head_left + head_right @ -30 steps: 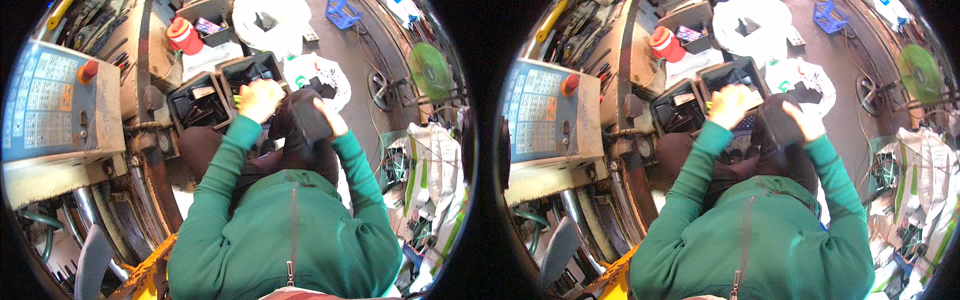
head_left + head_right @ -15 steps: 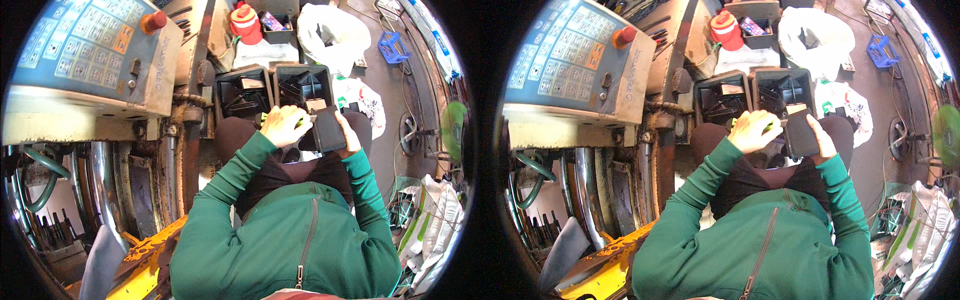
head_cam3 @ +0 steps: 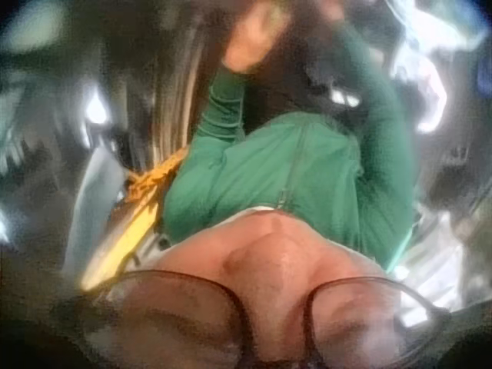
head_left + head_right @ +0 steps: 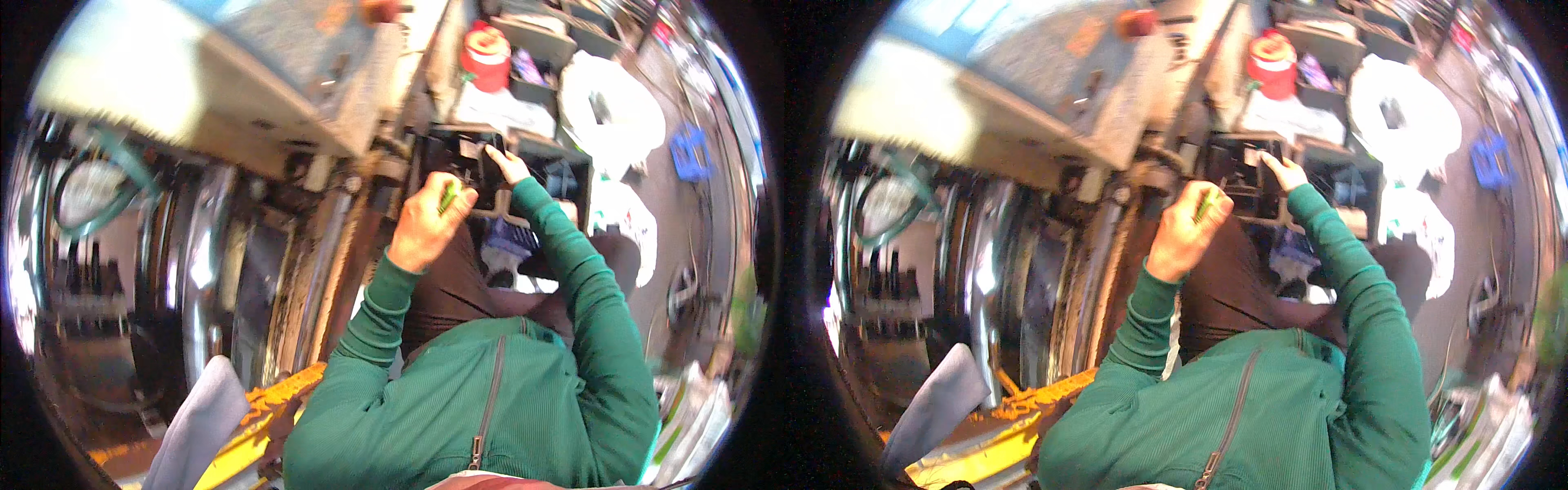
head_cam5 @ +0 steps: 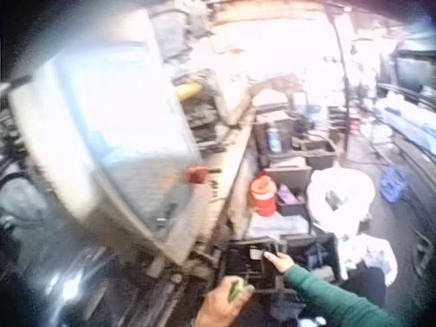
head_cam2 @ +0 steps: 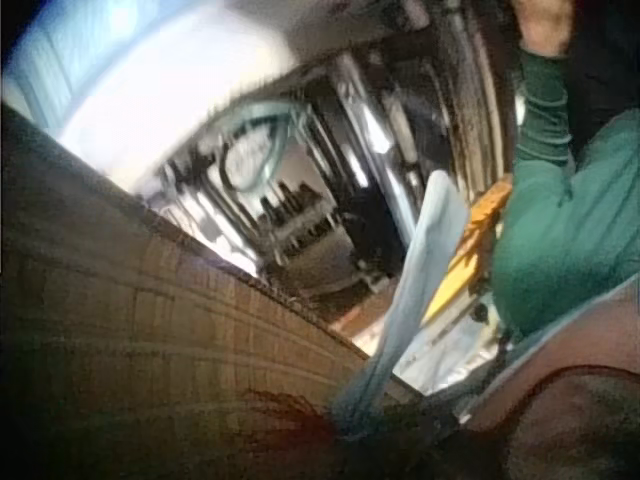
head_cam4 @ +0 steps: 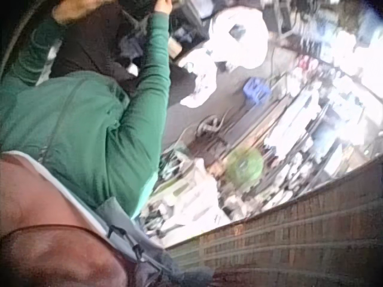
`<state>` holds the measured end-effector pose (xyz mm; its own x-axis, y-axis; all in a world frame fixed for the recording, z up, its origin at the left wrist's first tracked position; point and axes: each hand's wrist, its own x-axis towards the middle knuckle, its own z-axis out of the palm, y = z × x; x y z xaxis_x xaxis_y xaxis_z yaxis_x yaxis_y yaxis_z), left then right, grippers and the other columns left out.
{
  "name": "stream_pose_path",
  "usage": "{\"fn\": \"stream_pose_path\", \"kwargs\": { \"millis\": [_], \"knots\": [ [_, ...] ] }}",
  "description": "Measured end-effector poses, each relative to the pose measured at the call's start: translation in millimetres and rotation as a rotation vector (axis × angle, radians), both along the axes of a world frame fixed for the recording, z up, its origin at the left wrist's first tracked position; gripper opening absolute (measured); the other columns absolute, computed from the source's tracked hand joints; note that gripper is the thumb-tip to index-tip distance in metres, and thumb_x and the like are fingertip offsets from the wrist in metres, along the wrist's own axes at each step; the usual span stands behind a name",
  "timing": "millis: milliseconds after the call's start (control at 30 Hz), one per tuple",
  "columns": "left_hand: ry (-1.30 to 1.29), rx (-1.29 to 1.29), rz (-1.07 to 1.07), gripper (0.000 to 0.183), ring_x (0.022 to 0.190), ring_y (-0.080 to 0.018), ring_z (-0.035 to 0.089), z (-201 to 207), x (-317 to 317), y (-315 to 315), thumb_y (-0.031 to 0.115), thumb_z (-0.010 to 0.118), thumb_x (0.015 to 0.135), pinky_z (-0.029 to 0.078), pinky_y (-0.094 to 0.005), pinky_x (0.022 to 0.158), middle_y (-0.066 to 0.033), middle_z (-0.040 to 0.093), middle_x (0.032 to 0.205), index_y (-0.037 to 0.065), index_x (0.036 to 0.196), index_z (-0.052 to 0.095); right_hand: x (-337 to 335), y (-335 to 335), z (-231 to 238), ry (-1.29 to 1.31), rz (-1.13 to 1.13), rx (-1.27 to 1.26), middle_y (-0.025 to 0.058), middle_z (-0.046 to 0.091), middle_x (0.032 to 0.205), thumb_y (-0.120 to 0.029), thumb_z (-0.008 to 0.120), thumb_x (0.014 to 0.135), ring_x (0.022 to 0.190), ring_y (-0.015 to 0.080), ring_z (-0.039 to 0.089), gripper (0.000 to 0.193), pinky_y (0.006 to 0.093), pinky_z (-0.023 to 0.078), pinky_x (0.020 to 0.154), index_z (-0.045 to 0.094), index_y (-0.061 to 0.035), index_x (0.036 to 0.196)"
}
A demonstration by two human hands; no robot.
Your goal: The person sits in a workshop and uses a green brush to clean the surfaces of small black rectangular electronic components. They pick up each component, brush it, and place it into a nearby bin, repeating the process for several items.
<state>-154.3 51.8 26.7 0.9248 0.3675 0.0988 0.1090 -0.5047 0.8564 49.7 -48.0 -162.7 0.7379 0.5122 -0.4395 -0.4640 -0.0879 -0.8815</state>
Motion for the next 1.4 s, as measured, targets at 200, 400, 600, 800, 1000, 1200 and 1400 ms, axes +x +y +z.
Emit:
{"fn": "stream_pose_path", "kwargs": {
  "millis": [200,400,600,800,1000,1200,1400],
  "knots": [
    [-0.300,0.265,0.173,0.019,0.067,-0.0133,0.054,132,-76,28,0.022,0.057,0.091,0.046,-0.0297,0.064,-0.0046,0.057,0.073,0.005,0.098,0.060,47,46,-133,-1.346,0.572,0.146,0.0142,0.055,0.125,-0.010,0.070,0.062,0.114,0.0285,0.052,0.074,0.0333,0.045,0.094,0.048,-0.0082,0.133],
    [-0.636,0.928,1.006,0.014,0.062,-0.0129,0.058,246,-154,78,0.014,0.054,0.089,0.046,-0.0265,0.060,-0.0046,0.061,0.066,0.002,0.090,0.062,50,-18,-133,-0.135,0.425,-0.111,0.0000,0.053,0.125,-0.035,0.070,0.073,0.103,0.0241,0.049,0.062,0.0475,0.044,0.081,0.053,-0.0191,0.130],
    [0.433,1.099,1.556,0.031,0.100,-0.0318,0.065,314,-194,242,0.028,0.056,0.083,0.053,-0.0431,0.084,-0.0154,0.067,0.107,0.010,0.104,0.070,31,-99,-76,-0.157,0.329,-0.212,-0.0039,0.055,0.120,-0.042,0.065,0.086,0.104,0.0218,0.050,0.043,0.0448,0.046,0.070,0.059,-0.0230,0.124],
    [0.808,1.433,1.328,0.028,0.095,-0.0295,0.067,291,-223,360,0.020,0.047,0.089,0.056,-0.0433,0.074,-0.0114,0.069,0.102,0.014,0.096,0.073,61,-237,-155,0.055,-0.155,-0.403,-0.0003,0.058,0.106,-0.043,0.064,0.085,0.092,0.0202,0.054,0.046,0.0370,0.047,0.061,0.056,-0.0236,0.125],
    [0.559,1.564,1.417,0.027,0.081,-0.0301,0.069,263,-274,433,0.021,0.046,0.089,0.057,-0.0452,0.064,-0.0120,0.068,0.086,0.009,0.087,0.070,55,-237,-155,0.104,-0.258,-0.139,-0.0014,0.057,0.111,-0.048,0.061,0.083,0.097,0.0217,0.055,0.048,0.0411,0.048,0.068,0.052,-0.0261,0.125],
    [0.592,1.597,1.363,0.024,0.075,-0.0313,0.070,266,-261,426,0.017,0.049,0.087,0.057,-0.0431,0.062,-0.0165,0.067,0.086,0.000,0.089,0.066,60,-225,-149,0.099,-0.289,-0.165,-0.0055,0.059,0.111,-0.045,0.060,0.084,0.093,0.0200,0.057,0.042,0.0437,0.048,0.067,0.055,-0.0276,0.121],
    [0.477,1.565,1.384,0.023,0.078,-0.0306,0.070,264,-237,393,0.020,0.052,0.086,0.057,-0.0425,0.063,-0.0168,0.067,0.087,0.003,0.085,0.067,62,-215,-141,-0.041,-0.222,-0.142,0.0044,0.055,0.130,-0.040,0.060,0.086,0.107,0.0294,0.057,0.043,0.0483,0.048,0.072,0.053,-0.0259,0.126]
  ]
}}
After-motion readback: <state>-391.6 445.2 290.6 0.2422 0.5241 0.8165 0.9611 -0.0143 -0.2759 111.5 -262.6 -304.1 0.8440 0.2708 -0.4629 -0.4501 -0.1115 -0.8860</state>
